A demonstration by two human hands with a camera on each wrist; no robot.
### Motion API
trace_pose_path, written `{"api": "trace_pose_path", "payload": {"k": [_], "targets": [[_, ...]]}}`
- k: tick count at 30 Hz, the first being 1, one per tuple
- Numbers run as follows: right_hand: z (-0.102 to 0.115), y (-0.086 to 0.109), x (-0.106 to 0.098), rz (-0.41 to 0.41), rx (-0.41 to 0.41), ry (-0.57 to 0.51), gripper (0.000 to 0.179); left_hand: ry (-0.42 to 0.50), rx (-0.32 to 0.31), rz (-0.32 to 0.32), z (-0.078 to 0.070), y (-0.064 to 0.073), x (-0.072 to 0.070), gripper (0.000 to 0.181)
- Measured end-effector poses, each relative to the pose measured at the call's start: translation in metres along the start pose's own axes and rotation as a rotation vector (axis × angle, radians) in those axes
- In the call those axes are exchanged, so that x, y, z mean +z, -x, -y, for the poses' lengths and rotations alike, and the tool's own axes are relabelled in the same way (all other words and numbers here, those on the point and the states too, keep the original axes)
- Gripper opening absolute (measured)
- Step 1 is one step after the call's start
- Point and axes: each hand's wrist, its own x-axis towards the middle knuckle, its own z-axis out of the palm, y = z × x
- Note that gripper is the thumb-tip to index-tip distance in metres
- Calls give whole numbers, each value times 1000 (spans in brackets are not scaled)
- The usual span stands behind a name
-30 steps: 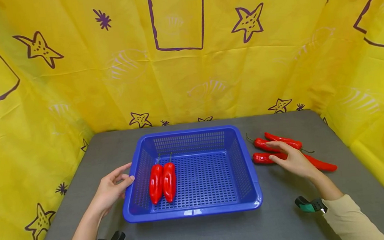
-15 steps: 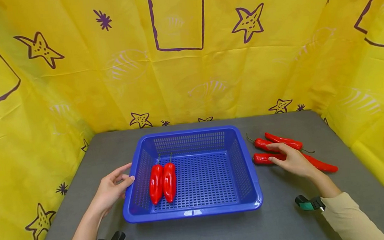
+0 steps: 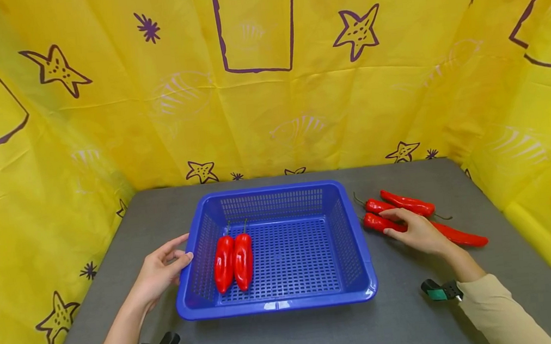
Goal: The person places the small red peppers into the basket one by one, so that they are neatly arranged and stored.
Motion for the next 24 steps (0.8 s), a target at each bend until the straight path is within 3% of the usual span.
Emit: {"api": "trace_pose_path", "payload": {"k": [10, 24], "targets": [[-5, -1, 12, -74, -16, 39, 36, 16, 10, 3, 0, 0, 1, 61], [-6, -3, 21, -82, 12, 25, 42, 11, 9, 3, -2, 0, 0, 61]]}}
